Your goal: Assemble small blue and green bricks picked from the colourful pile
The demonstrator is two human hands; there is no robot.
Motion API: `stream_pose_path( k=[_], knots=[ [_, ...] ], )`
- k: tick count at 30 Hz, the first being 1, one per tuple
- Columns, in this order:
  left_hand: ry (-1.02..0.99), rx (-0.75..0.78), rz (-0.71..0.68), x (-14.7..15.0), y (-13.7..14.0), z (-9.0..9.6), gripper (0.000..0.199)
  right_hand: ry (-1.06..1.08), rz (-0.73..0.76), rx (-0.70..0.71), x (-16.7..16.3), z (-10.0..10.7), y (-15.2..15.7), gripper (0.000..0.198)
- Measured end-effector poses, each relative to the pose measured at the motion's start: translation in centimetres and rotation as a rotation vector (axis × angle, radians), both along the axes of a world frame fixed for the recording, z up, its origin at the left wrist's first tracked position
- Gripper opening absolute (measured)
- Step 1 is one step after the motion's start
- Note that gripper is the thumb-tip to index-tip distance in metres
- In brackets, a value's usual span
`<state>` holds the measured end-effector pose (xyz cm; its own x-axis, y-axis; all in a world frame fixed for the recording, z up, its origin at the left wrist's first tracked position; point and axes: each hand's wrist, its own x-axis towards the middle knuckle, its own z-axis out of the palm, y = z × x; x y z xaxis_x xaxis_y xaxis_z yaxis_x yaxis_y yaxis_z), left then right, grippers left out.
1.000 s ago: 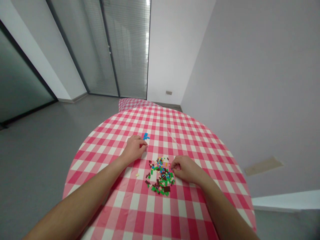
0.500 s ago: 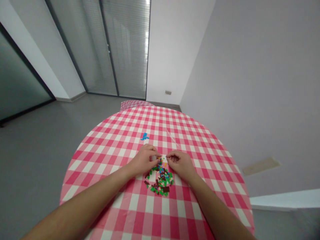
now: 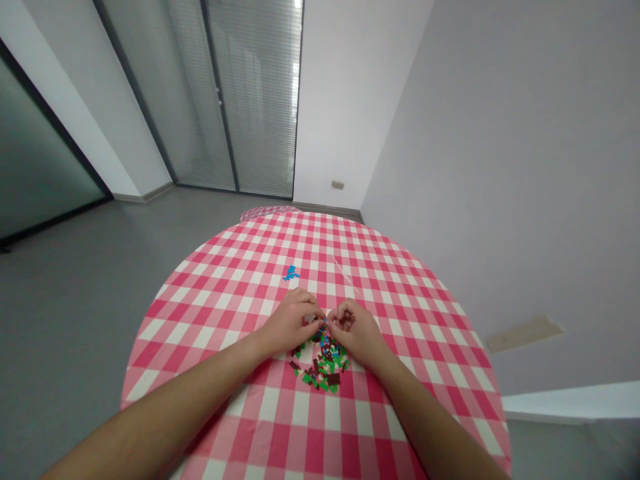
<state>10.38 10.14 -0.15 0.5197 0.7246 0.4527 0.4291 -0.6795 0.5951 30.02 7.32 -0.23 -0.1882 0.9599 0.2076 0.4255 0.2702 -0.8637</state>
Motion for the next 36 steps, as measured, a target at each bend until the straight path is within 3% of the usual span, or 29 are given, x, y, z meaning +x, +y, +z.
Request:
stream_pose_path(
  k=[9, 16, 21, 28, 31, 36],
  knots=[
    [0.076, 0.026, 0.040, -0.3, 0.7, 0.0, 0.007, -0.102, -0.060, 0.047, -0.3, 0.3, 0.1, 0.019],
    [0.120, 0.082, 0.369, -4.0, 4.5, -0.8, 0.013, -0.185, -0.141, 0.117, 1.1, 0.0, 0.9, 0.020],
    [0.195, 0.038, 0.561, -6.8, 6.7, -1.1, 0.017, -0.196, -0.176, 0.114, 1.5, 0.0, 1.2, 0.021],
    [0.306, -0.047, 0.579, -5.9, 6.5, -1.3, 0.016, -0.192, -0.192, 0.060, 1.5, 0.3, 1.2, 0.015],
    [0.318, -0.088, 0.569, -5.4, 6.5, -1.5, 0.016, -0.250, -0.102, -0.033, 1.7, 0.4, 1.3, 0.010],
    [0.297, -0.109, 0.573, -5.1, 6.5, -1.6, 0.017, -0.316, 0.018, -0.117, 3.3, 1.2, 1.3, 0.017]
  ],
)
